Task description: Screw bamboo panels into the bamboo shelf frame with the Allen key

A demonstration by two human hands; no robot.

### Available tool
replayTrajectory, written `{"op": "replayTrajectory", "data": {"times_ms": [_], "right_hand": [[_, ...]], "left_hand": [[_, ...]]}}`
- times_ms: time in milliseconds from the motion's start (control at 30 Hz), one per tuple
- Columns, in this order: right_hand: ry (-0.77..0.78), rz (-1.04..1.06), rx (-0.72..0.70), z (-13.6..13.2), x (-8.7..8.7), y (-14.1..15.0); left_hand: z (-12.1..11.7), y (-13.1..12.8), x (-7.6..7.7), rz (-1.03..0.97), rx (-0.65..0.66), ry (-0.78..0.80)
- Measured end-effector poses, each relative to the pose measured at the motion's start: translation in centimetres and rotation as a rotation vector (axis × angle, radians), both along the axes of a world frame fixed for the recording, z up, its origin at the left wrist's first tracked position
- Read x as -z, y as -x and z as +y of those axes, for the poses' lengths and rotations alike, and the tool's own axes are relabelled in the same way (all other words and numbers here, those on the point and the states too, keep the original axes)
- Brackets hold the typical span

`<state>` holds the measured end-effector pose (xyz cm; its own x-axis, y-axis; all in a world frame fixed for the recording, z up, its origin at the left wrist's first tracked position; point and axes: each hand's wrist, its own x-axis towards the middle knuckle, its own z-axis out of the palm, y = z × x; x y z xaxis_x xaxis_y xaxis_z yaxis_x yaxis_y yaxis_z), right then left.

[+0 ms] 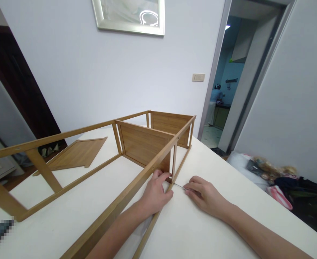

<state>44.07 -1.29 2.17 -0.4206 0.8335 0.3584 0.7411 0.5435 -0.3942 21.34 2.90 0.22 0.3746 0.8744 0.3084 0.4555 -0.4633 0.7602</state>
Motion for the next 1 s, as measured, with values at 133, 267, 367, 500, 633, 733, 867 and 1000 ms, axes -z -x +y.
{"op": "replayTrajectory", "data": {"times_ms": [133, 267, 367, 500, 633, 733, 867, 1000], "right_hand": [[0.05, 0.053, -0.009, 0.14, -0.18, 0.23], [0.098, 0.091, 0.007, 0.32, -0.2, 0.3], [0.113, 0.109, 0.008, 0.4, -0.15, 0.24], [0.112, 0.133, -0.001, 0.51, -0.01, -0.01], [0.094, 0.163, 0.001, 0.61, 0.21, -0.33], [0.059, 0.181, 0.009, 0.57, 0.34, -0.47], [-0.026, 0.153, -0.01, 0.35, 0.34, -0.34], [-0.114, 0.078, 0.011, 0.21, 0.59, -0.1]], "left_hand": [[0.08, 0.06, 0.08, 0.005, -0.001, 0.011], [0.03, 0.06, 0.09, 0.006, 0.005, 0.023], [0.0, 0.04, 0.04, 0.005, 0.006, 0.015], [0.07, 0.03, 0.0, -0.001, 0.001, 0.0], [0.12, 0.04, 0.01, 0.002, 0.004, 0.009], [0.07, 0.03, 0.0, 0.004, 0.005, 0.013], [-0.02, 0.04, -0.01, 0.004, -0.007, 0.001], [-0.05, 0.09, -0.07, 0.002, -0.008, 0.002]]}}
